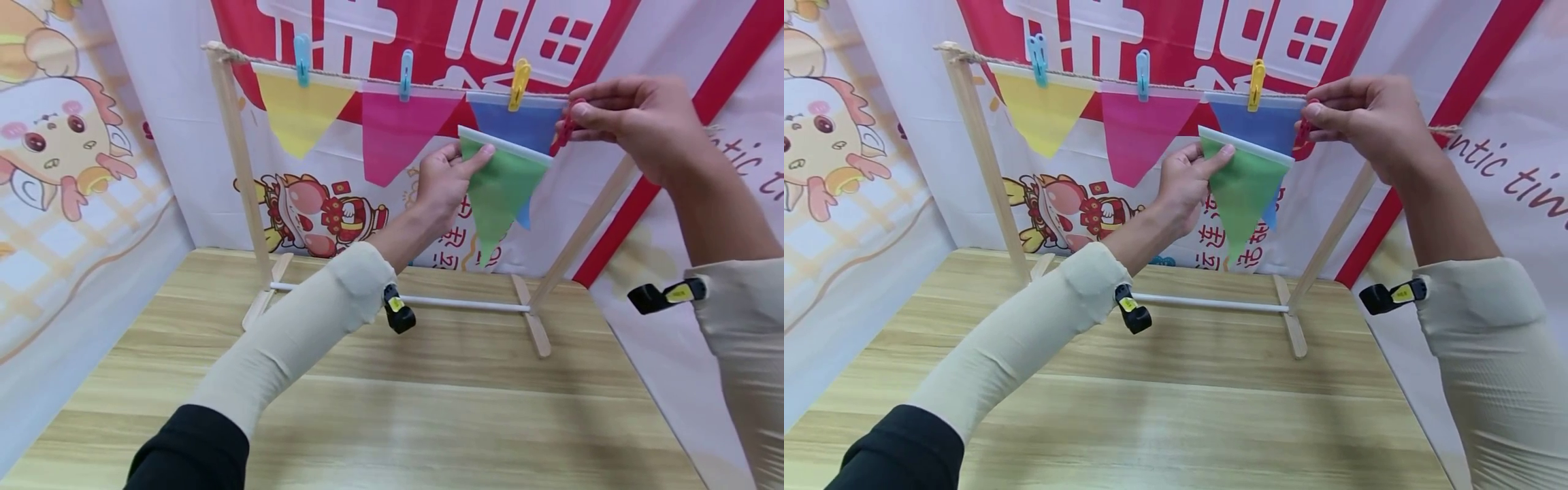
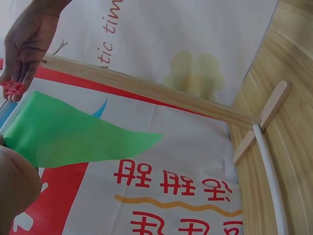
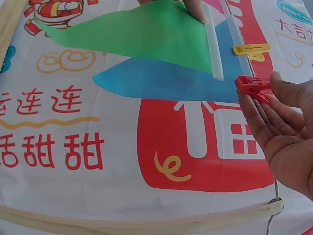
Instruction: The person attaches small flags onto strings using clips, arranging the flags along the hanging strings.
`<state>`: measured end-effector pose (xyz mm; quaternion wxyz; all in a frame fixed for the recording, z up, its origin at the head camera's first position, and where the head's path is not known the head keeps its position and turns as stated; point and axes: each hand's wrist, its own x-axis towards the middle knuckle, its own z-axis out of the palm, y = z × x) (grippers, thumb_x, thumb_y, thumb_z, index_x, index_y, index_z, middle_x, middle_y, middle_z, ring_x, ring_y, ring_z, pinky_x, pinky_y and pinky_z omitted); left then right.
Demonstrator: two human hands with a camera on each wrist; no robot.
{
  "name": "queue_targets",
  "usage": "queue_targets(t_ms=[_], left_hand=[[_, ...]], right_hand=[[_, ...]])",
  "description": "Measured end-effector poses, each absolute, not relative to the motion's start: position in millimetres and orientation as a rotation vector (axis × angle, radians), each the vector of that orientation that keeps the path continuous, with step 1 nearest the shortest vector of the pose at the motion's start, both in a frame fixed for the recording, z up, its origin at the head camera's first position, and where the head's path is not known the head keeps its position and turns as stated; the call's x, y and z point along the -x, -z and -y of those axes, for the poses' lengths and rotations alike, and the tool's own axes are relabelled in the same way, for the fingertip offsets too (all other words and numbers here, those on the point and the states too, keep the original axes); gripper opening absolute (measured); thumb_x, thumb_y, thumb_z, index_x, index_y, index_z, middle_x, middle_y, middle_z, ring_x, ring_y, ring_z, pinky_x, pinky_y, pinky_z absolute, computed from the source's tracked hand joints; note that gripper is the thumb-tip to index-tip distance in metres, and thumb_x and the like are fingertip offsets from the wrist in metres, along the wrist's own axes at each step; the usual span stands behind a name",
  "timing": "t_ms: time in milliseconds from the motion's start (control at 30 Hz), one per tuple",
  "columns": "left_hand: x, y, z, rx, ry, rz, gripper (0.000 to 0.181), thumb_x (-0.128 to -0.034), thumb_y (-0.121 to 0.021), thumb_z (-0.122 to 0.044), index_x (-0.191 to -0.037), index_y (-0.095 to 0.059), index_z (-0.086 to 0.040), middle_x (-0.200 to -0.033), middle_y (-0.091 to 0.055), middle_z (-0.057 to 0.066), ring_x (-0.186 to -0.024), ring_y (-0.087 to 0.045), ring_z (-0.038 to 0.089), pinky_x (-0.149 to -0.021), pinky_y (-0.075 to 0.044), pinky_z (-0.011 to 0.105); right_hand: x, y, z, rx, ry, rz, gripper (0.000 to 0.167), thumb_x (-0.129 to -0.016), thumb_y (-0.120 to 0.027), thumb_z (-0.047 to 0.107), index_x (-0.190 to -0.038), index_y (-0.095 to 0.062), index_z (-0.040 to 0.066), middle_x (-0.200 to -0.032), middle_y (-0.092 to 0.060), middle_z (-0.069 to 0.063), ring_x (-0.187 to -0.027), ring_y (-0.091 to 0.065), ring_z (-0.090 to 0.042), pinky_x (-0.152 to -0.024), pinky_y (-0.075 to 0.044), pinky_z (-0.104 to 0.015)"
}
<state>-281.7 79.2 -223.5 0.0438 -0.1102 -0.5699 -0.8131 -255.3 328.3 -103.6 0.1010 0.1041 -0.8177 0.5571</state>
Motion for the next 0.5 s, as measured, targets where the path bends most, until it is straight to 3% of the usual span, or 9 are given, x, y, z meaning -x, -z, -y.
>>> queue_targets(t_ms=[300, 500], left_hand=[[280, 218, -97, 0.29, 2.52, 1.705, 0.031, -0.1061, -0.082, -0.031, -0.13, -0.077, -0.012, -0.117, -0.085, 0.001, -0.098, -0.079, 0.007, -0.094, -0.066, 0.023], [278, 219, -106, 0.27, 2.529, 1.678, 0.031, -0.104, -0.085, -0.031, -0.126, -0.081, -0.009, -0.108, -0.083, 0.0, -0.092, -0.075, 0.007, -0.086, -0.063, 0.02]], right_hand=[[259, 97, -331, -0.337, -1.712, 2.364, 0.048, -0.098, -0.088, 0.025, -0.143, -0.078, 0.014, -0.123, -0.08, 0.008, -0.101, -0.084, -0.006, -0.086, -0.063, -0.015], [258, 93, -331, -0.341, -1.66, 2.377, 0.05, -0.096, -0.088, 0.029, -0.143, -0.078, 0.014, -0.124, -0.08, 0.009, -0.1, -0.083, -0.005, -0.087, -0.062, -0.013]])
